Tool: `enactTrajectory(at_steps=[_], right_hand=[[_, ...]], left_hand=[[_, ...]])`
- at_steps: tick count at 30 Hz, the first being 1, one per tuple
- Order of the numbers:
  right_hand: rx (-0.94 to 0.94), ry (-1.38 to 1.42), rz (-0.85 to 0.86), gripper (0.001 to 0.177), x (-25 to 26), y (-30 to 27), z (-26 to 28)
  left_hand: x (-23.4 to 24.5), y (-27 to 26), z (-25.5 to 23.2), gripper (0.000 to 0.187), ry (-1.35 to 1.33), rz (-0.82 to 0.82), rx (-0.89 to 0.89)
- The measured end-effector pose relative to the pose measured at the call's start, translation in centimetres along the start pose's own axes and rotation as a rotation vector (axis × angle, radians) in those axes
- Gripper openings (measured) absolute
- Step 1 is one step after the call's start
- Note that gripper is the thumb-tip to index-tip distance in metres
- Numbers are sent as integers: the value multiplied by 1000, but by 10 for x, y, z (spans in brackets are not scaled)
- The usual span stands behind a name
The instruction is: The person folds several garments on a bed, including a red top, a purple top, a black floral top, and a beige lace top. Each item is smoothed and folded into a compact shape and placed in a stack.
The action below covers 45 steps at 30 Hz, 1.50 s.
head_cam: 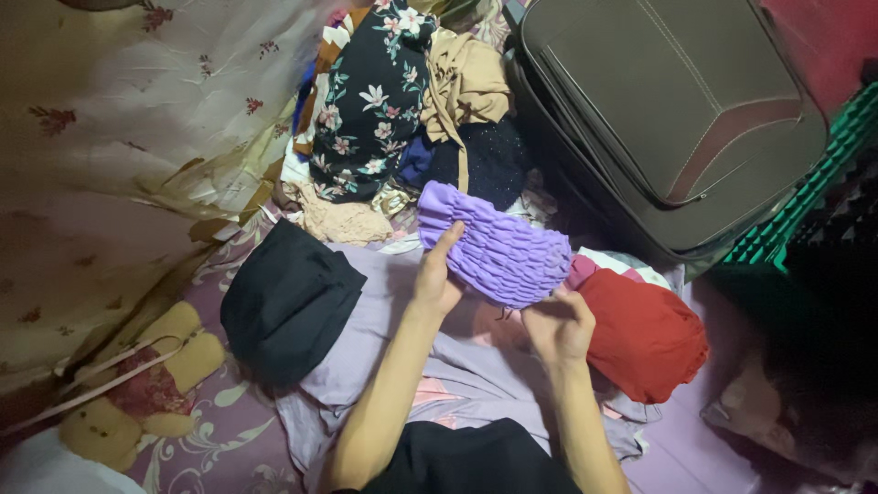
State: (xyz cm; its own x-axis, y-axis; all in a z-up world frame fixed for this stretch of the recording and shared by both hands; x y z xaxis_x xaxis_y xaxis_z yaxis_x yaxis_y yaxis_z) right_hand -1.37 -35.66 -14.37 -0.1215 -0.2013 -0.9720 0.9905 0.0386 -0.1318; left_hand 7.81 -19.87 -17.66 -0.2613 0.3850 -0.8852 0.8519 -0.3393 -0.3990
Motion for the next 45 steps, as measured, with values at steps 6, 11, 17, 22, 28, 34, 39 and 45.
enactTrajectory(at_steps=[6,11,17,22,28,34,39,45], right_hand=[[30,-219,-311,68,31,0,9],[2,-168,-173,73,25,-3,13],[-147,-688,-352,62,29,-16,15],[-123,-469,-344,55,2,-19,18],[40,-423,-395,54,-25,-37,58],[279,-539,-543,49,-32,-83,128],[368,-789,-715,40,-16,-132,174],[456,-917,-866,31,10,-167,196]], left_hand=[[-32,-16,-1,32,59,35,54],[-38,-17,7,35,141,28,56],[-32,-19,-5,48,437,-2,-65],[-32,-20,12,50,474,-1,57],[-50,-21,67,42,355,21,229],[-93,-34,118,38,379,119,262],[-94,-46,143,39,749,191,242],[-59,-44,150,36,848,162,313]])
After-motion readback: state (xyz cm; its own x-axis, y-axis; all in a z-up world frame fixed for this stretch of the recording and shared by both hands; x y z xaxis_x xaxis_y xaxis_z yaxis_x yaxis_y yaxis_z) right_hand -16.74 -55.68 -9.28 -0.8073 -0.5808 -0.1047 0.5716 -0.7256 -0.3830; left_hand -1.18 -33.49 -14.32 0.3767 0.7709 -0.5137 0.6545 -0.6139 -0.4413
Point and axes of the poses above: each hand's wrist, its own y-axis towards the middle knuckle, its own x-axis out of the back of the hand, z = x × y, the point moved 8 cm from there along y, towards the middle knuckle, and after that the axes turned 1 degree about -y, right-handed, at the moved point
